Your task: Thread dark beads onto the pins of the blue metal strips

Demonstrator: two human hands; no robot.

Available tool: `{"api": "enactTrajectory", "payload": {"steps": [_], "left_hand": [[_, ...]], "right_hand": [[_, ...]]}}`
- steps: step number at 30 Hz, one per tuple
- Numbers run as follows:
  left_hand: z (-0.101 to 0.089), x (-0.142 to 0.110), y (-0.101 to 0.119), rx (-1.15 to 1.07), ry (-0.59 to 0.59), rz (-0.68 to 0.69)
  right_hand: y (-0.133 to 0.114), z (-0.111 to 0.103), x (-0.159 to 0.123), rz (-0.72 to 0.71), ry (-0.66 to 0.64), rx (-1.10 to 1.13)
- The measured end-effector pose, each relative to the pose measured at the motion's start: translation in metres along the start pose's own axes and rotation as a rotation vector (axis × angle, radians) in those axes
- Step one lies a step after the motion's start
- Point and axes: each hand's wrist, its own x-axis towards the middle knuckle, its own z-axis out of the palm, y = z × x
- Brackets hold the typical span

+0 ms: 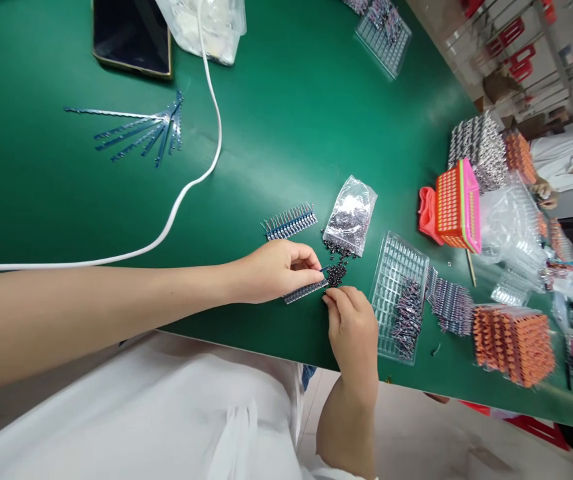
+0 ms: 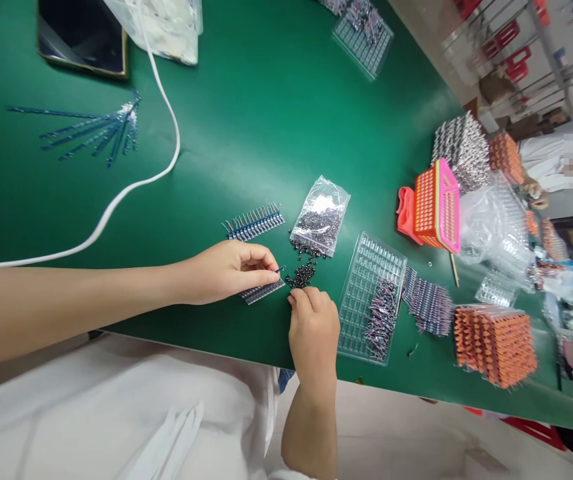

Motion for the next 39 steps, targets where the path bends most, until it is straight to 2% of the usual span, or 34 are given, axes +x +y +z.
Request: {"api": "enactTrajectory", "payload": {"steps": [3,6,12,16,20,27,34,39], "left_hand": [[-0.001,-0.001,0.001,0.002,0.001,0.019],[-0.001,-0.002,0.002,0.011,0.0,0.026],[0.0,-0.007,0.003,0.006,-0.065,0.098],[0.002,-0.012,0.002,-0.04,-0.137,0.198],[0.005,-0.016,-0.001,-0.045,-0.17,0.269],[0.011,-0.018,-0.004,-0.073,-0.15,0.279],[0.012,-0.02,-0.002,-0.12,-0.151,0.243],[0.014,-0.019,-0.005,-0.265,-0.167,0.18]], "right_hand": [[0.0,0.002,0.006,0.025,-0.029,-0.007],[-0.002,0.005,0.004,0.055,-0.003,0.065],[-0.016,0.003,-0.008,0.178,0.186,0.552],[-0.022,0.006,-0.008,0.25,0.339,0.688],[-0.024,0.013,-0.006,0.239,0.441,0.675],[-0.029,0.019,-0.006,0.23,0.576,0.604],[-0.03,0.022,-0.01,0.221,0.648,0.495],[-0.032,0.024,-0.011,0.216,0.705,0.383]]}}
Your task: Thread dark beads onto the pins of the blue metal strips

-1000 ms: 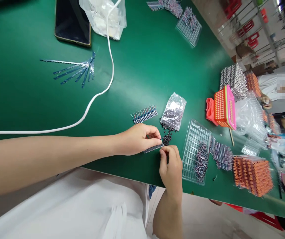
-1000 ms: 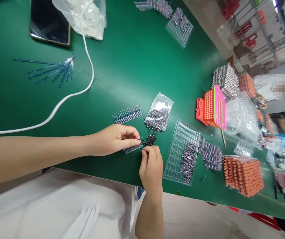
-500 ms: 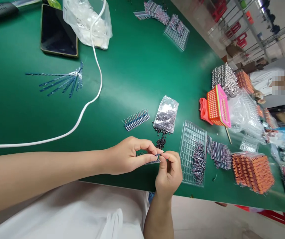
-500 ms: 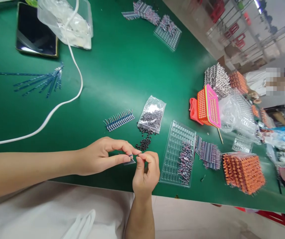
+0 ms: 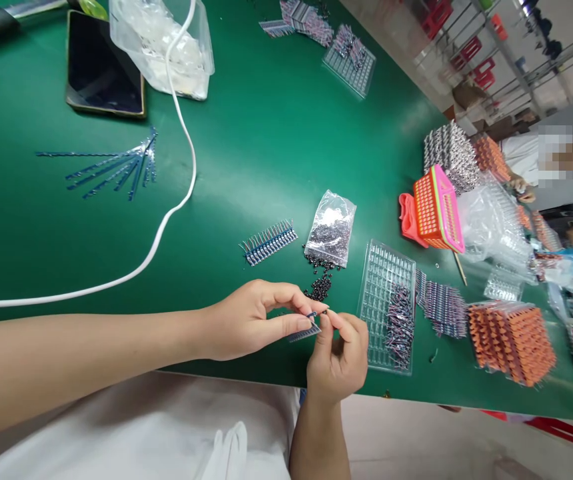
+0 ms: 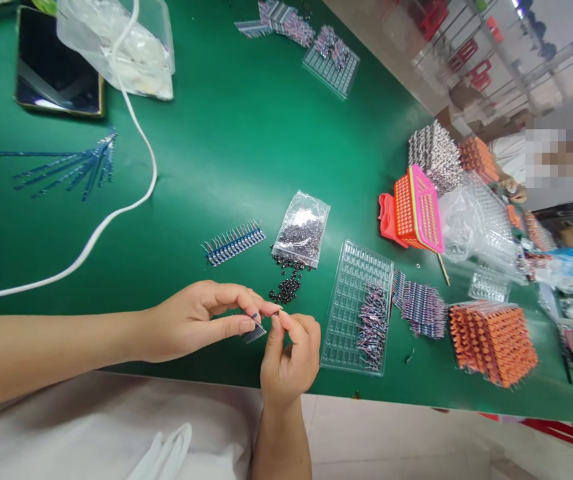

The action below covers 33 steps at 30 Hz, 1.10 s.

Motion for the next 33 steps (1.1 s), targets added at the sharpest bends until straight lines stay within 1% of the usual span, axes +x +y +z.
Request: {"api": "enactTrajectory", "payload": {"steps": [3,7,14,23,33], "left_hand": [[0.0002,0.0006,-0.0015,-0.08,-0.003,-0.022],[0.0004,0.0014,-0.0007,-0.114,-0.012,-0.036],[0.0003,0.002,-0.0035,-0.112,0.003,-0.048],[-0.0011,0.0016,-0.0054,-0.053,-0.011,-0.021],[0.0002,0.0043,-0.0028,-0.109,0.001,-0.059]], "right_hand": [[-0.0002,0.0006,-0.0001,-0.035,0.02,-0.02],[-0.0003,0.001,0.0004,-0.06,0.03,-0.056],[-0.001,0.0014,0.0023,-0.09,0.007,-0.063],[0.001,0.0022,0.0022,-0.112,0.009,-0.104],[0.0016,0.0019,-0.0005,-0.104,0.011,-0.077]]}}
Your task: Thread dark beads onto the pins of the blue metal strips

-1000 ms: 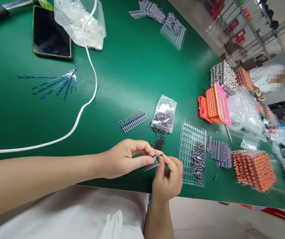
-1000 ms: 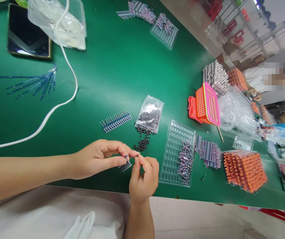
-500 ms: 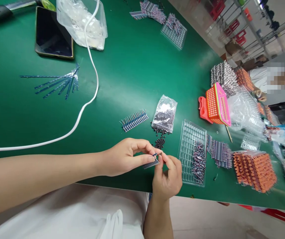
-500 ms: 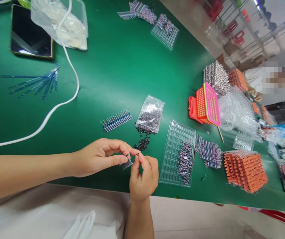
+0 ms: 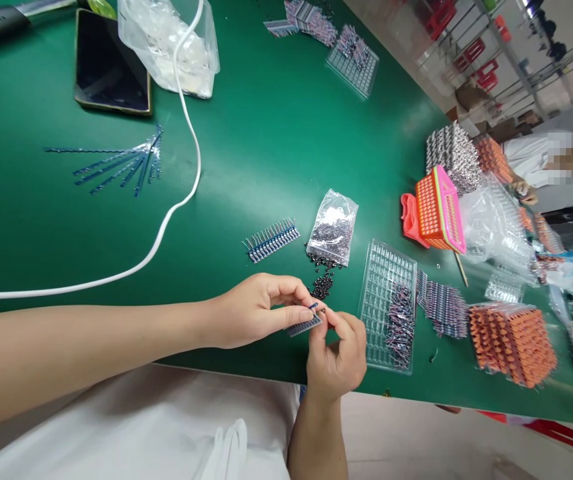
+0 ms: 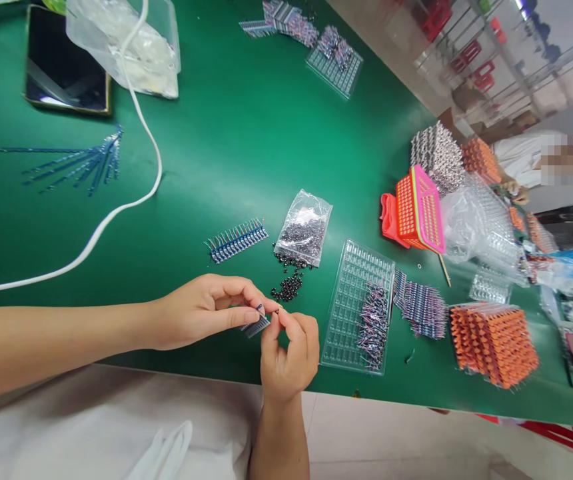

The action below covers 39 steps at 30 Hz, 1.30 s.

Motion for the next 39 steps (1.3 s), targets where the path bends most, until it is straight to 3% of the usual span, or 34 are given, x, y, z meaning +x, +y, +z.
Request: {"api": "enactTrajectory", "payload": {"steps": [3,9,12,39], "left_hand": [[0.0006,0.0011,0.0001,-0.017,0.02,-0.019],[0.0028,0.003,0.0029,0.031,0.114,-0.083],[0.0032,0.0033,0.0046,0.076,0.128,-0.088],[0.0001,0.0017,0.001,0.239,0.102,-0.071]], "right_hand": [[-0.0003,-0.0001,-0.0003,0.045,0.002,0.096],[-0.0024,-0.003,0.0008,0.303,-0.062,0.412],[-0.0027,-0.0036,0.0013,0.364,-0.082,0.493],[-0.002,-0.0033,0.002,0.368,-0.111,0.484]]}}
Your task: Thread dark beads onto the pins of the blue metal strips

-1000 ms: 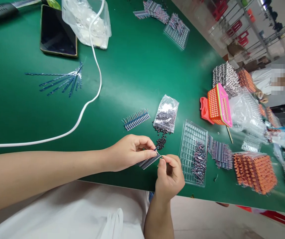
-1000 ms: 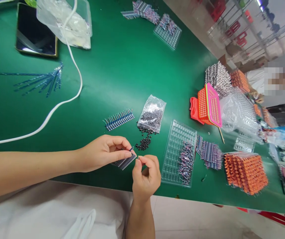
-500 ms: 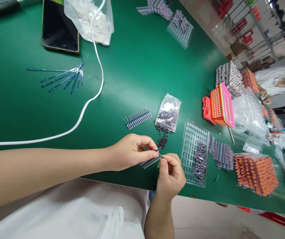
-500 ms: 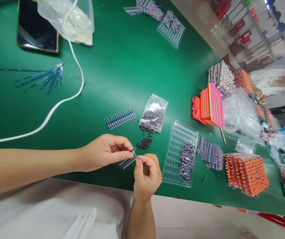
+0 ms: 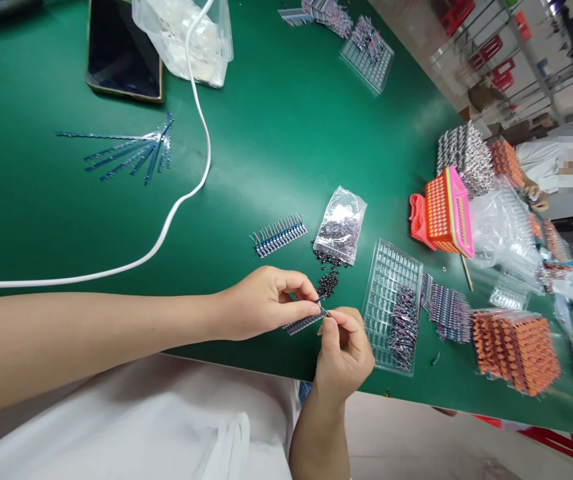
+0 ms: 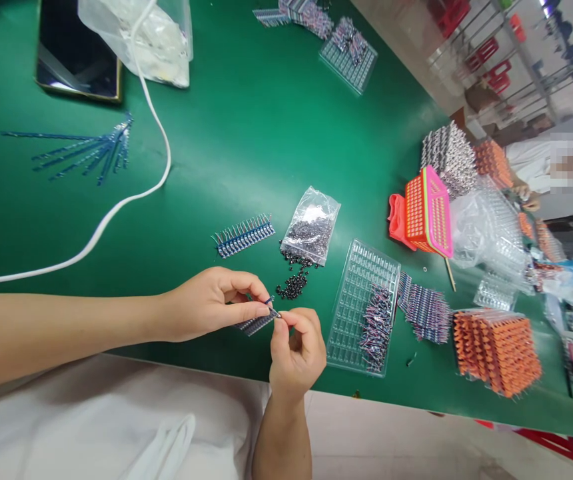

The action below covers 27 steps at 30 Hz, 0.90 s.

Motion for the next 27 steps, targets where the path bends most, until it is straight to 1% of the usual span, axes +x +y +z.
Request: {"api": "enactTrajectory", "payload": {"steps": [6,12,17,21,27], "left_hand": [[-0.0004,0.0009,-0.0003,0.009,0.004,0.007],[-0.0007,0.0007,0.0009,0.008,-0.004,0.014],[-0.001,0.001,0.0,0.0,-0.009,0.023],[-0.0022,0.001,0.0014,0.023,-0.025,0.036],[-0.004,0.0002,0.0065,0.088,-0.031,0.012]], "right_hand": [[0.0006,0.0002,0.0002,0.001,-0.005,-0.022],[0.0012,0.0003,0.0005,0.049,-0.015,0.011],[0.0018,-0.0002,0.0008,0.059,-0.02,0.039],[0.0032,-0.002,0.0015,0.086,-0.059,0.074],[0.003,-0.0072,0.004,0.156,-0.148,0.138]]}}
